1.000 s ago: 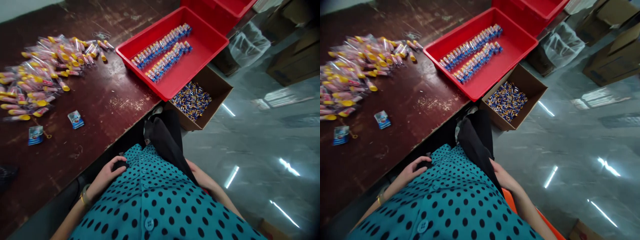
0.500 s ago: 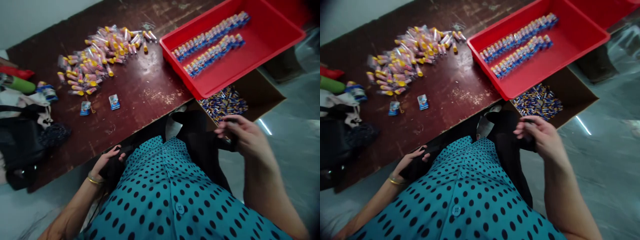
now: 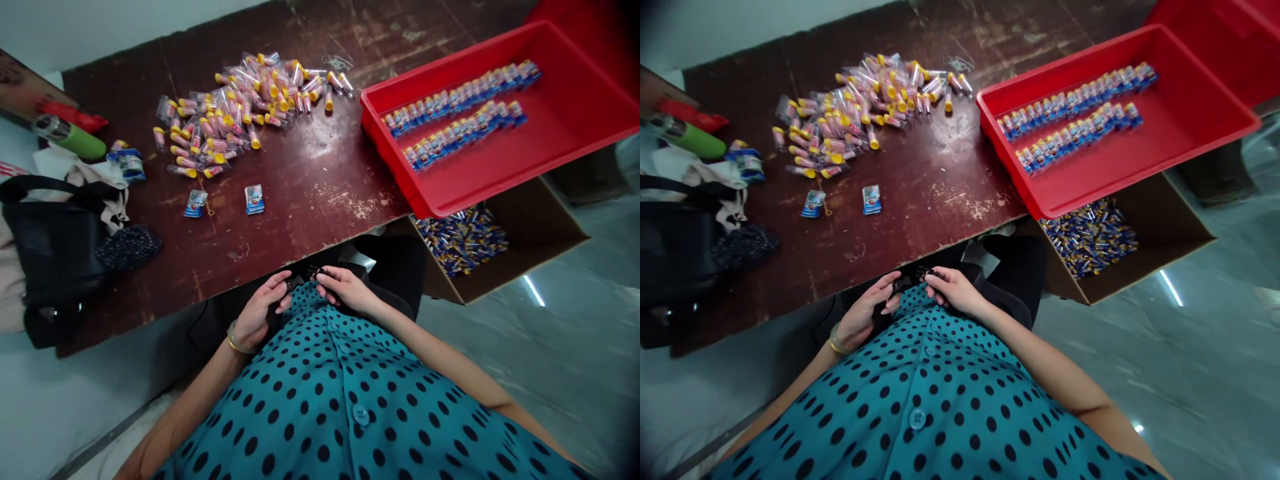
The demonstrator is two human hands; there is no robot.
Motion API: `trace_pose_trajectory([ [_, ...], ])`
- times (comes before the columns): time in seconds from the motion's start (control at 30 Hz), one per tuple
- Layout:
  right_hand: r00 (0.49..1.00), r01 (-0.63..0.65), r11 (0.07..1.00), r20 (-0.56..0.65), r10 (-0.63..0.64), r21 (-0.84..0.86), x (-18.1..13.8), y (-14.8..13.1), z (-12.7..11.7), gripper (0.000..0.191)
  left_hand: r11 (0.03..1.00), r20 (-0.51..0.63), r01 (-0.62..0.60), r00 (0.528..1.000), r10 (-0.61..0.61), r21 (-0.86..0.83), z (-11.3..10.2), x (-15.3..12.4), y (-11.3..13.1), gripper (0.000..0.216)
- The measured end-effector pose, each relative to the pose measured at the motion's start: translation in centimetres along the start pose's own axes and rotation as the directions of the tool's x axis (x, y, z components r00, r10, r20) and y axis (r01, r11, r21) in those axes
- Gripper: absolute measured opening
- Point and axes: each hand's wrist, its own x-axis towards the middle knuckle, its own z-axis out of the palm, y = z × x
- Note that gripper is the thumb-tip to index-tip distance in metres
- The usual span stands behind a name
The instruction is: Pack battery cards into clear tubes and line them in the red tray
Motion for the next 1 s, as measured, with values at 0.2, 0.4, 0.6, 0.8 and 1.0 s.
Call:
trace_pose_trajectory([
  [0.2, 0.985, 0.111, 0.977, -0.111, -0.133, -0.181, -0.6, -1.5, 0.0, 0.037, 0.967, -0.04, -0.109, 0.992, 0.121, 0.229, 1.2, 0.6, 0.9, 0.039],
  [0.4, 0.986, 0.137, 0.934, -0.042, -0.16, -0.331, -1.5, -3.0, -0.4, 0.037, 0.933, -0.033, -0.115, 0.99, 0.134, 0.34, 1.2, 0.8, 1.2, 0.038],
  [0.6, 0.991, 0.124, 0.895, -0.001, -0.137, -0.428, -1.5, -2.5, 0.2, 0.04, 0.9, -0.042, -0.125, 0.987, 0.157, 0.418, 1.5, 0.4, 1.6, 0.029],
  [0.8, 0.996, 0.091, 0.88, 0.026, -0.089, -0.467, -1.0, -1.4, 1.4, 0.042, 0.888, -0.026, -0.044, 0.998, 0.063, 0.457, 1.5, 0.5, 0.3, 0.029],
  [1.0, 0.959, 0.096, 0.667, -0.112, -0.262, -0.739, -0.7, -2.9, -1.9, 0.041, 0.881, 0.066, -0.089, 0.996, 0.066, 0.465, 2.1, 2.2, -0.4, 0.04],
])
